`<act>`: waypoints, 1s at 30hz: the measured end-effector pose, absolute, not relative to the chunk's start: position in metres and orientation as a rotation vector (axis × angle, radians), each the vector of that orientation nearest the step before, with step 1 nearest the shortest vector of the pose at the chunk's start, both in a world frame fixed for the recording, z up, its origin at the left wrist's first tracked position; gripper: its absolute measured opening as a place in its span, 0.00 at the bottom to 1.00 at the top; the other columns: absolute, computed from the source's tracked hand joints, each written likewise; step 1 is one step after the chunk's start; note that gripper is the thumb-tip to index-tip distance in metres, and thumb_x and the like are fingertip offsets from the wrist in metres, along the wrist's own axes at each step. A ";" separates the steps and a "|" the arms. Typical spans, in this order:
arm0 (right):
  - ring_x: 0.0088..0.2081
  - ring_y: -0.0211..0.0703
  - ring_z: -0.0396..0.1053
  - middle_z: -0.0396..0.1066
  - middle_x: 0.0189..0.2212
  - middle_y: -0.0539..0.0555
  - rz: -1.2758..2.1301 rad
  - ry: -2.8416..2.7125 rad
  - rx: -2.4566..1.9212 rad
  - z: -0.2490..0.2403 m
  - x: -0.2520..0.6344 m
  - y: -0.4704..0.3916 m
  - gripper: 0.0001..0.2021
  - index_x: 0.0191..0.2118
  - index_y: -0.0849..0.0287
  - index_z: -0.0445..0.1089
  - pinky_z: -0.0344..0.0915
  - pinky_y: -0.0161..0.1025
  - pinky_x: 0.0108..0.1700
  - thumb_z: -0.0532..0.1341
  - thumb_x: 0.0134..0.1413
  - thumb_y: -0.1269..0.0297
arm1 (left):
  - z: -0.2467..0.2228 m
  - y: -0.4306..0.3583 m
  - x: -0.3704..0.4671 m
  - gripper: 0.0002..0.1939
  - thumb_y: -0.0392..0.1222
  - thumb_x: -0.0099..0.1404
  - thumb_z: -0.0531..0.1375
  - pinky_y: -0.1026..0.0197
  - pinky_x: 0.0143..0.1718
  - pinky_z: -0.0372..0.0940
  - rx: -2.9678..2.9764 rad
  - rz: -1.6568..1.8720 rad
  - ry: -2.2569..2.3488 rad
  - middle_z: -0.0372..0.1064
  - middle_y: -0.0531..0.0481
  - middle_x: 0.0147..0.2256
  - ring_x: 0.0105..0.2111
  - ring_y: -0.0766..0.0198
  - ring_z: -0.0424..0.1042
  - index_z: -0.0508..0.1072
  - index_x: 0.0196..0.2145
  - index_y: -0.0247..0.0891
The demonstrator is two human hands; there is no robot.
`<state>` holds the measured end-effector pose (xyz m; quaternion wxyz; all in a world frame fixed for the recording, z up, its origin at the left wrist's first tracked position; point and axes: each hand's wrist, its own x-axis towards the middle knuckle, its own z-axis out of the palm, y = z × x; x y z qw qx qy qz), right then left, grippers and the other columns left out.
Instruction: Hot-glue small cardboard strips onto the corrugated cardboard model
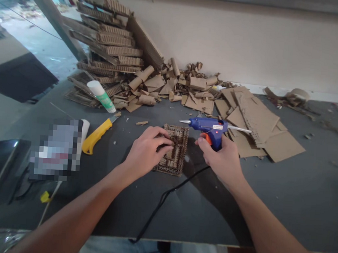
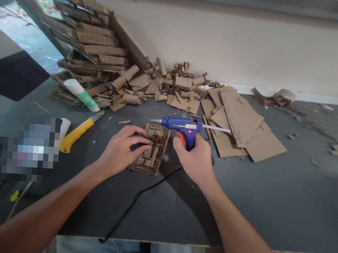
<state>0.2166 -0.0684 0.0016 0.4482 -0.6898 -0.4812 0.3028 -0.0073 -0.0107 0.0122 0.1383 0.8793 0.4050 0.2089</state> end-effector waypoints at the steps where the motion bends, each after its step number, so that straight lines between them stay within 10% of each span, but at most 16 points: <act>1: 0.19 0.36 0.63 0.71 0.23 0.51 0.745 -1.176 -1.720 0.002 0.215 -0.068 0.19 0.40 0.59 0.72 0.59 0.35 0.21 0.63 0.55 0.46 | 0.013 -0.011 -0.006 0.07 0.41 0.69 0.62 0.48 0.50 0.71 2.535 0.586 1.186 0.73 0.43 0.47 0.50 0.53 0.71 0.80 0.41 0.38; 30: 0.16 0.37 0.68 0.77 0.26 0.54 1.022 -1.020 -1.658 -0.003 0.199 -0.065 0.18 0.39 0.60 0.70 0.67 0.35 0.18 0.65 0.54 0.49 | 0.024 -0.006 0.013 0.06 0.39 0.67 0.63 0.49 0.47 0.70 2.368 0.334 1.347 0.73 0.46 0.49 0.49 0.51 0.72 0.82 0.37 0.40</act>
